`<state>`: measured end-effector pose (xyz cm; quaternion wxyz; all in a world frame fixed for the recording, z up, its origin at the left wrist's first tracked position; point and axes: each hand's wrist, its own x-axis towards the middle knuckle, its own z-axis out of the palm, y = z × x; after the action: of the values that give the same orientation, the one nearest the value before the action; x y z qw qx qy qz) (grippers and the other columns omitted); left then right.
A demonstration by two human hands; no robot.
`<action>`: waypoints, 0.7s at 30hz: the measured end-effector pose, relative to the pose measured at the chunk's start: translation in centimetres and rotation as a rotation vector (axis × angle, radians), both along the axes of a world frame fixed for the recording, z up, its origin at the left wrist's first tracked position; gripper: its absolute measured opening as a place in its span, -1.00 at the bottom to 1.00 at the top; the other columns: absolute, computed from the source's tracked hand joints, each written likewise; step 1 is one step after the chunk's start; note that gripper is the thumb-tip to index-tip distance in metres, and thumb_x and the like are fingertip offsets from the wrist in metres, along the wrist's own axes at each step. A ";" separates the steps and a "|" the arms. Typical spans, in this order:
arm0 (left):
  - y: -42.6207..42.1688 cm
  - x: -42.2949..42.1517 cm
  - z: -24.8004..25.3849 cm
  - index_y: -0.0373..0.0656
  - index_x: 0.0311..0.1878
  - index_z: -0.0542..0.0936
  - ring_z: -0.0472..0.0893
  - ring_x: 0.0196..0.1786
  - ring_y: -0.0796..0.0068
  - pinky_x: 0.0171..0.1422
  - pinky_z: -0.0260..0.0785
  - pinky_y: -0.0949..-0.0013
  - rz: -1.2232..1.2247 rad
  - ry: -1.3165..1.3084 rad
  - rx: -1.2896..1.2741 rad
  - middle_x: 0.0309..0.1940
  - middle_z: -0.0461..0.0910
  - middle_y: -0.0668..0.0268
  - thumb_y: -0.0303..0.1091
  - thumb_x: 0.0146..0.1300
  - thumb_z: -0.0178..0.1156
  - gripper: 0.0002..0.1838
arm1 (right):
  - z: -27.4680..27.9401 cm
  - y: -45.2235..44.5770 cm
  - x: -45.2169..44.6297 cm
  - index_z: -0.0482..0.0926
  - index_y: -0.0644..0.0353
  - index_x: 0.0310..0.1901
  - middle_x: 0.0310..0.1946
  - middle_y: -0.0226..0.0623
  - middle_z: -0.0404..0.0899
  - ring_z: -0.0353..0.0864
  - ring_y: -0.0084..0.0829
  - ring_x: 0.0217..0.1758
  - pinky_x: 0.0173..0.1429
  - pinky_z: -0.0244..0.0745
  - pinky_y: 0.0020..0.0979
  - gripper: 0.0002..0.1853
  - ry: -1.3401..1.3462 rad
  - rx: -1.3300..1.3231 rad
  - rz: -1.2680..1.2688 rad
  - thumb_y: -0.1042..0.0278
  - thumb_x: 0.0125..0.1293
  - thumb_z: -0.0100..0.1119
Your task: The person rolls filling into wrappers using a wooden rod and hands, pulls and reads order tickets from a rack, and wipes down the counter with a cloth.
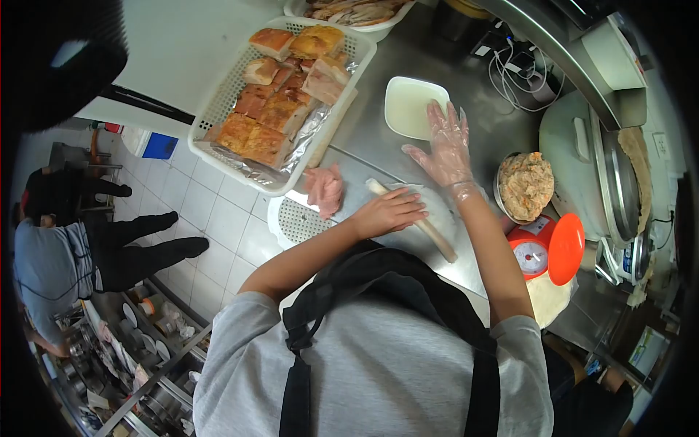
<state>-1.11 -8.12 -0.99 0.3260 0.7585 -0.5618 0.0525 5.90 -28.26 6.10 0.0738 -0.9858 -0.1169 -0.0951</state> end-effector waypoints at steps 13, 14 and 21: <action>2.2 -0.3 0.1 -0.03 0.09 0.65 0.56 0.20 0.24 0.30 0.43 0.19 -0.006 0.127 -0.063 0.11 0.62 0.34 -0.46 0.06 0.26 -0.55 | -1.8 -3.2 -11.5 0.07 0.15 0.56 0.59 -0.21 0.03 -0.13 -0.06 0.67 0.67 -0.33 0.04 0.06 0.196 0.252 0.288 -0.41 0.20 0.15; 2.2 -0.1 0.4 -0.04 0.08 0.65 0.56 0.19 0.24 0.30 0.44 0.19 -0.002 0.133 -0.072 0.10 0.62 0.34 -0.47 0.06 0.26 -0.56 | -1.8 -3.6 -12.5 0.07 0.12 0.56 0.59 -0.24 0.03 -0.15 -0.07 0.67 0.68 -0.34 0.03 0.05 0.317 0.186 0.327 -0.41 0.20 0.15; 1.9 -0.1 0.0 -0.07 0.00 0.68 0.60 0.14 0.29 0.27 0.46 0.21 0.027 0.121 -0.141 0.00 0.67 0.36 -0.47 0.07 0.20 -0.64 | -3.3 -2.3 -8.5 0.07 0.03 0.57 0.58 -0.34 0.08 -0.18 -0.15 0.68 0.70 -0.45 -0.02 -0.01 0.513 0.043 0.592 -0.45 0.27 0.05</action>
<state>-1.25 -6.18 -0.95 0.4111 0.7431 -0.5256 0.0502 -2.64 -30.52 2.81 0.1455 -0.8994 -0.3722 0.1772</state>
